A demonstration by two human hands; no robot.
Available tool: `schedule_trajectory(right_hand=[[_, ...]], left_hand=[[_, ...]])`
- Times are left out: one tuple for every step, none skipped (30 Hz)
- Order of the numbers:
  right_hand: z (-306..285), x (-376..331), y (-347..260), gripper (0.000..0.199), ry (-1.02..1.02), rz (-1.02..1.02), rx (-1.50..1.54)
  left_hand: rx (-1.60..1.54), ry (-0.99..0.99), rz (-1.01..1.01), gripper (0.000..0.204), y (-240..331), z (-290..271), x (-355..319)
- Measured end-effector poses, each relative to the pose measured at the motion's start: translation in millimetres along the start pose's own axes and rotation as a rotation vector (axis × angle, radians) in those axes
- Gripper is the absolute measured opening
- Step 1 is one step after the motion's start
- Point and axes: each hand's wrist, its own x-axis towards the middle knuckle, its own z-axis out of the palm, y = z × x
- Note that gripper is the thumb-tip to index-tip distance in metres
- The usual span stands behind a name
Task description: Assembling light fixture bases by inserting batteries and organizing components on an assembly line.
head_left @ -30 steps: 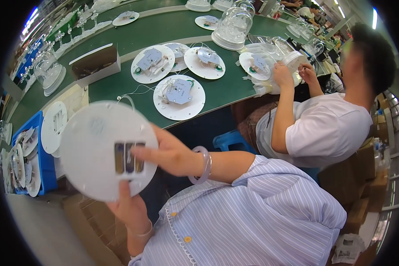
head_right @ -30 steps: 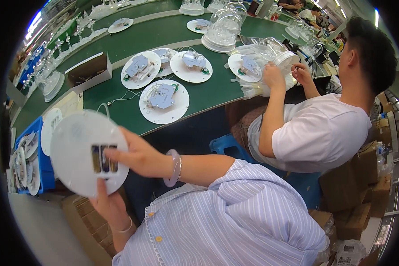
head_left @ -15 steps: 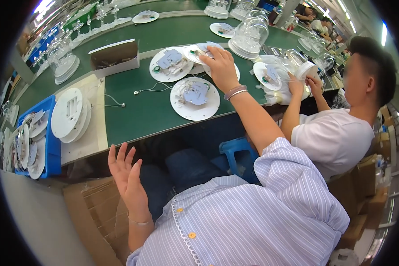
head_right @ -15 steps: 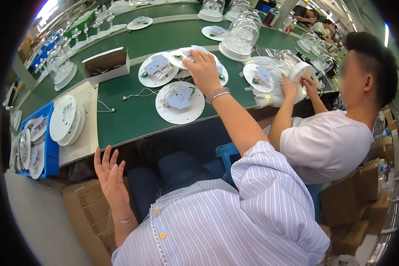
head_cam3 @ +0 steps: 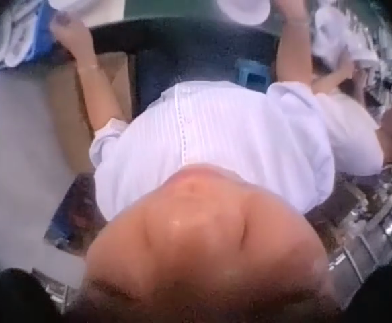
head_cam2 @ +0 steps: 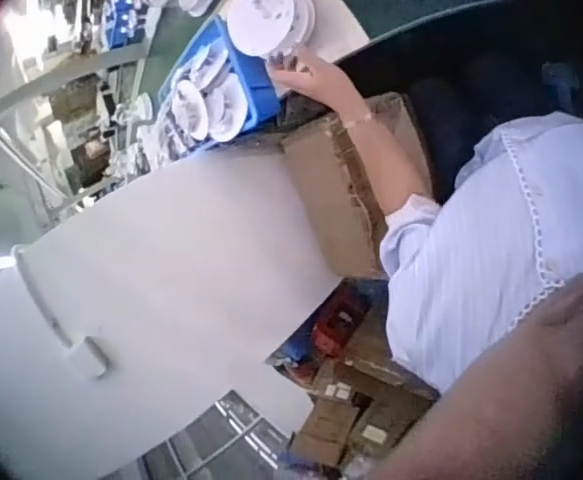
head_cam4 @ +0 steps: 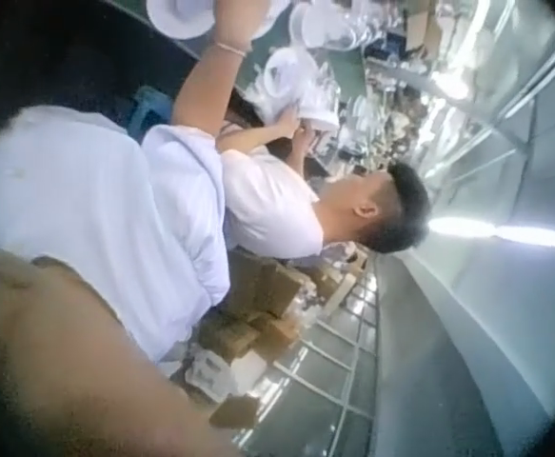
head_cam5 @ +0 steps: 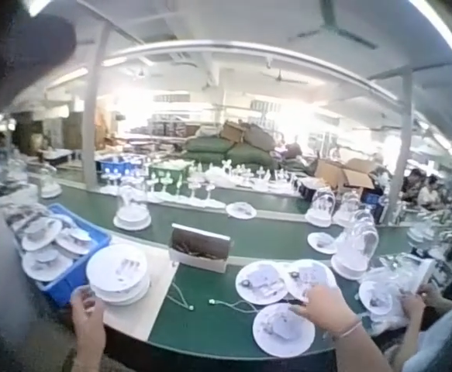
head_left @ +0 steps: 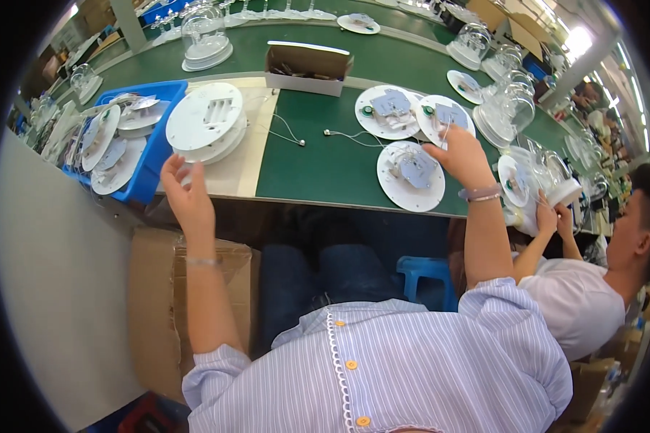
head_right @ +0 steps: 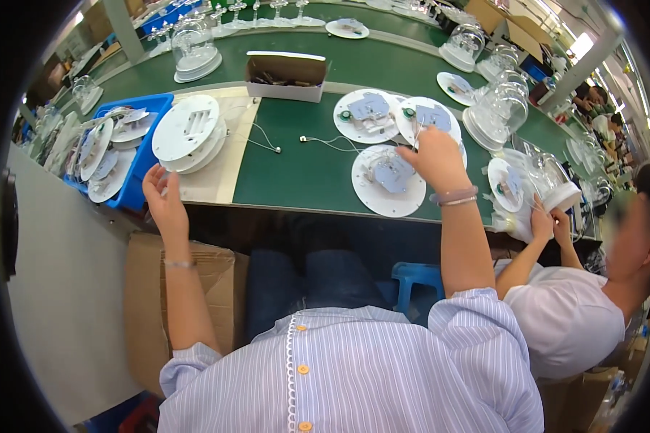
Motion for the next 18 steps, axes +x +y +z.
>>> schedule_trajectory(right_hand=[[-10, -3, -14, 0.044, -0.118, 0.055, -0.017], [-23, -5, -31, 0.048, -0.235, 0.111, -0.035], [-29, -5, -37, 0.051, -0.243, 0.090, -0.065], [-34, -5, -43, 0.051, -0.238, 0.090, -0.069], [-39, -5, -49, 0.051, -0.219, 0.057, -0.093], [-42, -4, -53, 0.051, -0.200, 0.028, -0.116], [-43, -4, -56, 0.045, -0.158, -0.003, -0.068], [-42, 2, -60, 0.045, -0.157, -0.003, -0.072], [-39, 10, -66, 0.041, -0.063, -0.091, 0.028], [-37, 18, -70, 0.038, 0.034, -0.172, 0.128], [-28, 31, -71, 0.031, 0.039, -0.233, 0.133], [-18, 48, -74, 0.029, 0.064, -0.309, 0.197], [-6, 66, -79, 0.027, 0.089, -0.391, 0.264], [8, 84, -87, 0.025, 0.095, -0.418, 0.364], [23, 102, -94, 0.024, 0.102, -0.444, 0.461], [42, 121, -97, 0.024, 0.085, -0.452, 0.476], [59, 139, -103, 0.025, 0.069, -0.466, 0.492], [71, 156, -110, 0.024, 0.075, -0.465, 0.526]], left_hand=[[-0.079, 0.035, -0.089, 0.039, -11, -3, 14], [-0.079, 0.046, -0.087, 0.039, -21, -9, 26], [-0.032, 0.005, -0.215, 0.039, -23, -12, 37], [0.015, -0.039, -0.343, 0.040, -26, -13, 45], [0.009, -0.037, -0.342, 0.040, -30, -14, 50], [0.016, -0.072, -0.385, 0.036, -30, -13, 56], [0.024, -0.105, -0.430, 0.034, -31, -12, 60], [0.032, -0.138, -0.476, 0.034, -34, -13, 65], [0.027, -0.140, -0.478, 0.034, -39, -16, 68], [-0.036, -0.165, -0.449, 0.032, -43, -16, 73], [-0.099, -0.189, -0.422, 0.030, -47, -16, 76], [-0.149, -0.181, -0.474, 0.024, -37, -13, 76], [-0.155, -0.187, -0.474, 0.024, -35, -14, 77], [-0.291, -0.190, -0.486, 0.021, -36, -14, 77], [-0.430, -0.195, -0.496, 0.019, -36, -13, 77], [-0.462, -0.179, -0.509, 0.017, -25, -10, 73], [-0.482, -0.174, -0.490, 0.018, -19, -10, 67], [-0.505, -0.178, -0.471, 0.018, -12, -8, 61]])
